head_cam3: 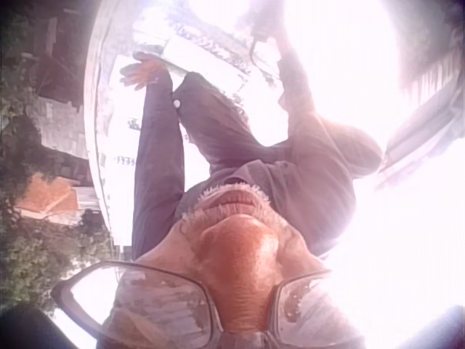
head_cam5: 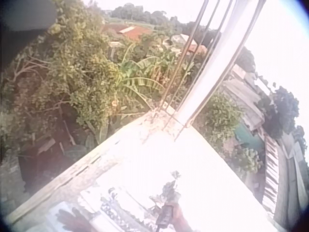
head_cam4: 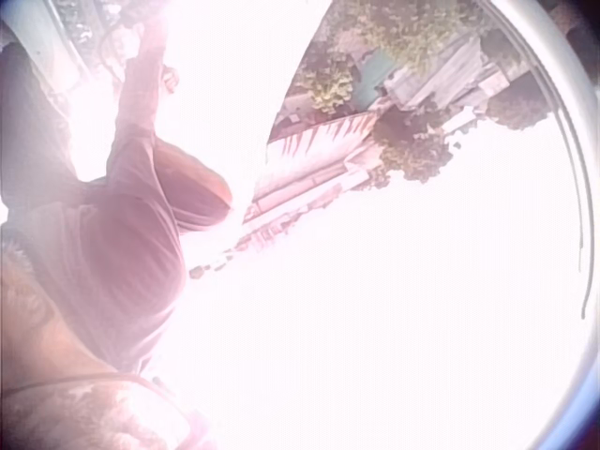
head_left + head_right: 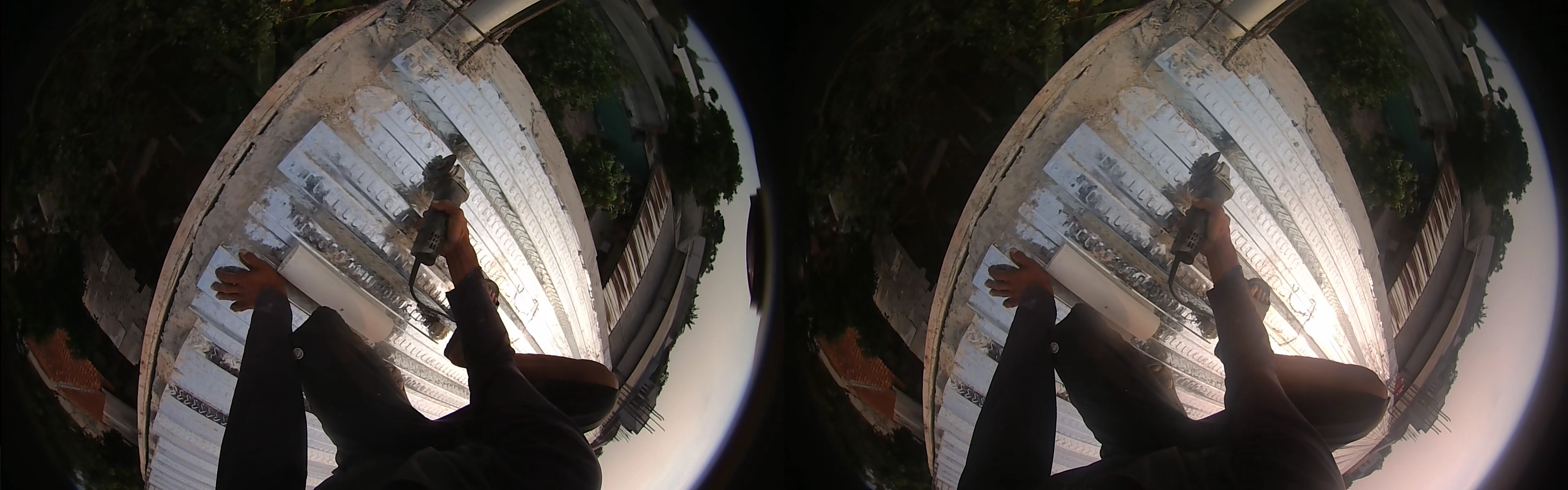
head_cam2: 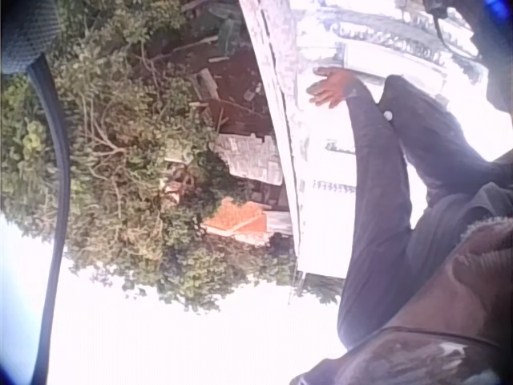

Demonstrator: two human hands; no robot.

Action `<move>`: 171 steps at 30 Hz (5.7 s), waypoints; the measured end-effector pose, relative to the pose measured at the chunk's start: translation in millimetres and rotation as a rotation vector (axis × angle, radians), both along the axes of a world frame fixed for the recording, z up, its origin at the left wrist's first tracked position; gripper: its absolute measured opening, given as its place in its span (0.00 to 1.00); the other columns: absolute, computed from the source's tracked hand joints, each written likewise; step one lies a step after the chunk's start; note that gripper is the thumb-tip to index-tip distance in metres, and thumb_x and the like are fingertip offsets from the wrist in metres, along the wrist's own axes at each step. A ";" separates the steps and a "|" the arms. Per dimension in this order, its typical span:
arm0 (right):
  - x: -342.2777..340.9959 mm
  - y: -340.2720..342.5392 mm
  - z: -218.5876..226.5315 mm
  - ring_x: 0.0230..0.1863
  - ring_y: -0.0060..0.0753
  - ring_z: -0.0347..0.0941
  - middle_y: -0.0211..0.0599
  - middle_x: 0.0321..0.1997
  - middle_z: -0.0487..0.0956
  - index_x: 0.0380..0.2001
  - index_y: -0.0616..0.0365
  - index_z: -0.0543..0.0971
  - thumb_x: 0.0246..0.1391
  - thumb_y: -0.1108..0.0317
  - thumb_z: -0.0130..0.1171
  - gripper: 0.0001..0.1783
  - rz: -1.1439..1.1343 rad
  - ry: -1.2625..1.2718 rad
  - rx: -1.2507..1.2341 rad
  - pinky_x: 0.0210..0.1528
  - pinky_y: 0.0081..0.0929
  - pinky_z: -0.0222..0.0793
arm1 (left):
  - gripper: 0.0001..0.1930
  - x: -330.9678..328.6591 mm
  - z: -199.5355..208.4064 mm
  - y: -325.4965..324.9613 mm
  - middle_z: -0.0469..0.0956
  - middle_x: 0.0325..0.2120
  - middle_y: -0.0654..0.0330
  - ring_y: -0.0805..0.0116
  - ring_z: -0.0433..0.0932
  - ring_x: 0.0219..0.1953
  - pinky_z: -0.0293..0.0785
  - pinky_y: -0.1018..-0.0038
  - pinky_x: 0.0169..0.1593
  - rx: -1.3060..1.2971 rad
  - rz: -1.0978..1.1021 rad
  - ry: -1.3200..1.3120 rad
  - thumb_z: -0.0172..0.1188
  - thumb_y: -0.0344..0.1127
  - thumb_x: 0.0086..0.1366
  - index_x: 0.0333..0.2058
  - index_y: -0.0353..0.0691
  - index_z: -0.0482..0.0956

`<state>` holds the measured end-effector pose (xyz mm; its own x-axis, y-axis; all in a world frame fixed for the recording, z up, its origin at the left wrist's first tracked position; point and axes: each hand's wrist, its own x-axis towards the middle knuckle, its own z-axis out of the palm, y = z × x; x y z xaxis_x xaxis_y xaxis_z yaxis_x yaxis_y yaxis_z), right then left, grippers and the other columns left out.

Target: The person uses an angle grinder to grind the surface of a corrugated metal roof. They move the tool along the ridges and valleys of the metal sheet while balancing on the roof.

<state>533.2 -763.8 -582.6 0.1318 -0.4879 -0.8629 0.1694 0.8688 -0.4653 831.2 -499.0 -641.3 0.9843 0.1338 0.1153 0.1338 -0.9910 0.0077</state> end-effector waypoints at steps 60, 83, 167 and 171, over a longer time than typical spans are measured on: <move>-2.4 22.4 -2.5 0.22 0.45 0.78 0.45 0.24 0.79 0.36 0.64 0.74 0.53 0.56 0.61 0.20 0.077 -0.021 0.033 0.27 0.43 0.79 | 0.46 -0.7 7.5 -4.0 0.51 0.73 0.35 0.33 0.48 0.76 0.50 0.29 0.68 -0.059 0.027 0.063 0.43 0.73 0.70 0.72 0.40 0.56; -77.6 -43.3 78.4 0.34 0.43 0.79 0.44 0.35 0.78 0.44 0.63 0.73 0.50 0.58 0.65 0.24 0.136 -0.033 -0.070 0.42 0.43 0.80 | 0.45 -2.9 6.5 -2.5 0.52 0.72 0.36 0.32 0.50 0.75 0.54 0.28 0.66 -0.015 -0.009 0.033 0.43 0.74 0.70 0.70 0.42 0.56; -79.9 -48.3 27.1 0.25 0.39 0.81 0.45 0.28 0.82 0.34 0.68 0.80 0.47 0.63 0.68 0.18 0.670 0.258 -0.063 0.31 0.36 0.80 | 0.46 -2.5 15.5 -2.6 0.49 0.73 0.33 0.33 0.46 0.76 0.49 0.29 0.69 -0.085 -0.013 0.086 0.48 0.70 0.70 0.71 0.38 0.54; -79.1 -48.9 26.9 0.25 0.39 0.81 0.45 0.27 0.81 0.34 0.68 0.80 0.46 0.64 0.67 0.17 0.664 0.253 -0.049 0.30 0.37 0.80 | 0.46 -2.5 14.0 -0.7 0.49 0.74 0.34 0.32 0.46 0.76 0.48 0.29 0.69 -0.091 -0.016 0.081 0.48 0.70 0.70 0.71 0.38 0.54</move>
<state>454.1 -812.7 -555.7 0.2131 -0.4130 -0.8854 -0.5065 0.7282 -0.4616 828.7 -499.7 -627.3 0.9920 0.1240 0.0231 0.1215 -0.9888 0.0870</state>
